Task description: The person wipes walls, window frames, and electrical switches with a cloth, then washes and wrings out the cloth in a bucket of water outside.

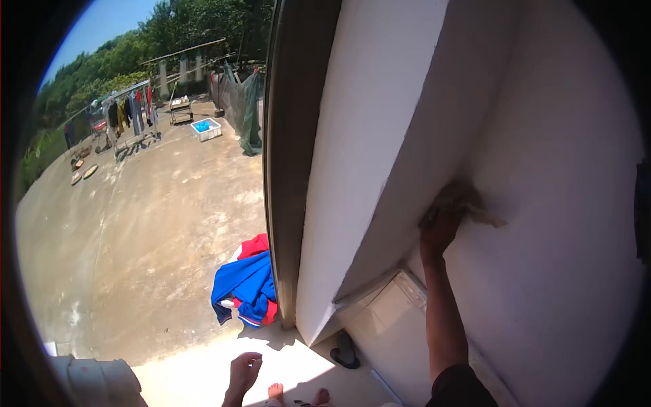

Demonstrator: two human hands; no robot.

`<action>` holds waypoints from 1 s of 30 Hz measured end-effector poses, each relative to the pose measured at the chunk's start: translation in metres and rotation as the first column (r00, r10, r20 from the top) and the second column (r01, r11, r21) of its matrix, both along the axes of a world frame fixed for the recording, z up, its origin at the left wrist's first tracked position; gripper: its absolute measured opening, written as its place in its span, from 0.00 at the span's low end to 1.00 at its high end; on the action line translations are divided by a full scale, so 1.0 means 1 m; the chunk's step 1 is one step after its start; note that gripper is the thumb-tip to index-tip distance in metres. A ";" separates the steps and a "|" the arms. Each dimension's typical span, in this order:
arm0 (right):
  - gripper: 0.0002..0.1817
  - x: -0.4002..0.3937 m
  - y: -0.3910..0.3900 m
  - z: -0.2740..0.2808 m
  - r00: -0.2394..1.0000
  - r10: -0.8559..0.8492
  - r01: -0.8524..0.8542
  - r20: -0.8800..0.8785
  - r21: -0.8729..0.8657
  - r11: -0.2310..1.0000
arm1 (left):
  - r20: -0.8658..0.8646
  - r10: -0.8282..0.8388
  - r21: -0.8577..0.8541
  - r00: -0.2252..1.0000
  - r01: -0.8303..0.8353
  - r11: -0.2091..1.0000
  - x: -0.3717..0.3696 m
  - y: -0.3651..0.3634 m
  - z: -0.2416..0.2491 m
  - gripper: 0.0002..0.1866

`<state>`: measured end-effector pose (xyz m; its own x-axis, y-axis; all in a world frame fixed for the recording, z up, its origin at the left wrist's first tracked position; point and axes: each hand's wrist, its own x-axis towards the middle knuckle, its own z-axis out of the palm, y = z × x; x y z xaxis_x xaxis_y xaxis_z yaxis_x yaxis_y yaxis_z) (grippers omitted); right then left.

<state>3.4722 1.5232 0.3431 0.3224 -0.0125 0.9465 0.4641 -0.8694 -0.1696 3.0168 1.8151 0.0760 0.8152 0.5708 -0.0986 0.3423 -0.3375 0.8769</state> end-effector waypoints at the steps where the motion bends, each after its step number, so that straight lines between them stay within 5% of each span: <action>1: 0.20 0.008 -0.006 -0.091 0.992 -0.046 0.043 -0.115 -0.027 0.999 | 0.005 -0.006 0.044 1.000 0.006 0.999 0.003 0.002 -0.001 0.08; 3: 0.14 -0.044 0.007 -0.263 0.861 0.010 0.113 -0.508 0.211 0.971 | -0.007 -0.060 -0.018 0.998 0.060 0.998 0.015 -0.002 0.043 0.10; 4: 0.12 -0.050 0.001 -0.277 0.879 0.075 0.059 -0.471 0.263 0.963 | -0.019 -0.101 0.033 0.995 0.102 0.994 0.018 0.001 0.045 0.10; 7: 0.11 -0.072 0.007 -0.263 0.896 0.091 -0.006 -0.435 0.193 0.981 | -0.064 -0.108 0.058 0.992 0.111 0.992 0.018 0.004 0.038 0.10; 9: 0.15 -0.097 0.009 -0.250 0.693 0.242 -0.024 -0.679 0.313 0.949 | 0.057 -0.168 0.064 0.984 0.164 0.984 0.015 0.000 0.035 0.07; 10: 0.16 -0.118 0.015 -0.225 0.811 0.317 -0.159 -0.491 0.335 0.929 | 0.105 -0.182 0.073 0.978 0.175 0.982 0.014 -0.002 0.035 0.04; 11: 0.16 -0.108 0.006 -0.263 0.951 0.158 -0.147 -0.264 0.063 0.987 | 0.269 -0.237 0.147 0.933 0.204 0.968 0.012 0.003 0.012 0.03; 12: 0.15 -0.143 0.011 -0.233 0.712 0.421 -0.205 -0.562 0.407 0.890 | 0.313 -0.217 0.098 0.925 0.196 0.976 0.010 0.004 -0.004 0.04; 13: 0.15 -0.162 0.009 -0.232 0.535 0.463 -0.151 -0.707 0.459 0.875 | 0.197 -0.210 0.160 0.958 0.180 0.971 0.010 0.000 0.006 0.07; 14: 0.14 -0.184 0.012 -0.226 0.534 0.507 -0.239 -0.677 0.454 0.858 | 0.163 -0.197 0.149 0.967 0.173 0.974 0.011 -0.002 0.005 0.09; 15: 0.07 -0.204 0.024 -0.219 0.503 0.656 -0.309 -0.563 0.592 0.744 | -0.035 -0.142 -0.114 0.989 0.137 0.984 0.017 -0.010 0.036 0.12; 16: 0.06 -0.225 0.036 -0.204 0.541 0.676 -0.421 -0.500 0.535 0.732 | 0.162 -0.185 -0.233 0.969 0.220 0.947 0.028 0.002 -0.032 0.26; 18: 0.09 -0.279 0.062 -0.144 0.391 0.718 -0.403 -0.576 0.594 0.696 | 0.064 -0.159 -0.595 0.985 0.166 0.787 0.036 -0.018 0.061 0.32; 19: 0.14 -0.278 0.072 -0.185 0.198 0.840 -0.377 -0.506 0.751 0.541 | 0.055 -0.122 -0.706 0.991 0.125 0.697 0.039 -0.026 0.085 0.34; 20: 0.14 -0.298 0.088 -0.177 0.318 0.826 -0.562 -0.465 0.610 0.559 | 0.174 -0.153 -0.729 0.973 0.231 0.644 0.041 -0.032 0.096 0.37; 21: 0.15 -0.310 0.097 -0.164 0.250 0.822 -0.631 -0.512 0.558 0.540 | 0.284 -0.175 -0.740 0.943 0.332 0.586 0.042 -0.032 0.102 0.39; 22: 0.15 -0.324 0.102 -0.157 0.318 0.760 -0.722 -0.567 0.374 0.582 | 0.327 -0.178 -0.604 0.928 0.350 0.716 0.065 -0.021 0.037 0.35; 23: 0.18 -0.324 0.106 -0.149 0.206 0.784 -0.779 -0.586 0.386 0.494 | 0.343 -0.174 -0.592 0.923 0.356 0.723 0.062 -0.018 0.059 0.35; 25: 0.18 -0.331 0.103 -0.122 0.117 0.791 -0.666 -0.601 0.543 0.512 | 0.289 -0.216 -0.250 0.933 0.292 0.923 0.053 -0.021 0.136 0.26; 28: 0.16 -0.328 0.081 -0.085 0.206 0.871 -0.604 -0.446 0.642 0.472 | 0.464 -0.034 -0.619 0.885 0.351 0.703 0.074 0.011 0.180 0.15; 30: 0.14 -0.313 0.064 -0.091 0.302 0.852 -0.553 -0.427 0.650 0.522 | 0.588 -0.136 -0.420 0.797 0.444 0.792 0.083 0.029 0.255 0.19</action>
<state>3.1593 1.5876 0.2524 0.8393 0.3059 0.4494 0.4893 -0.0646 -0.8697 3.0997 1.8439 0.3315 0.9437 0.2825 0.1721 -0.2356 0.2089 0.9491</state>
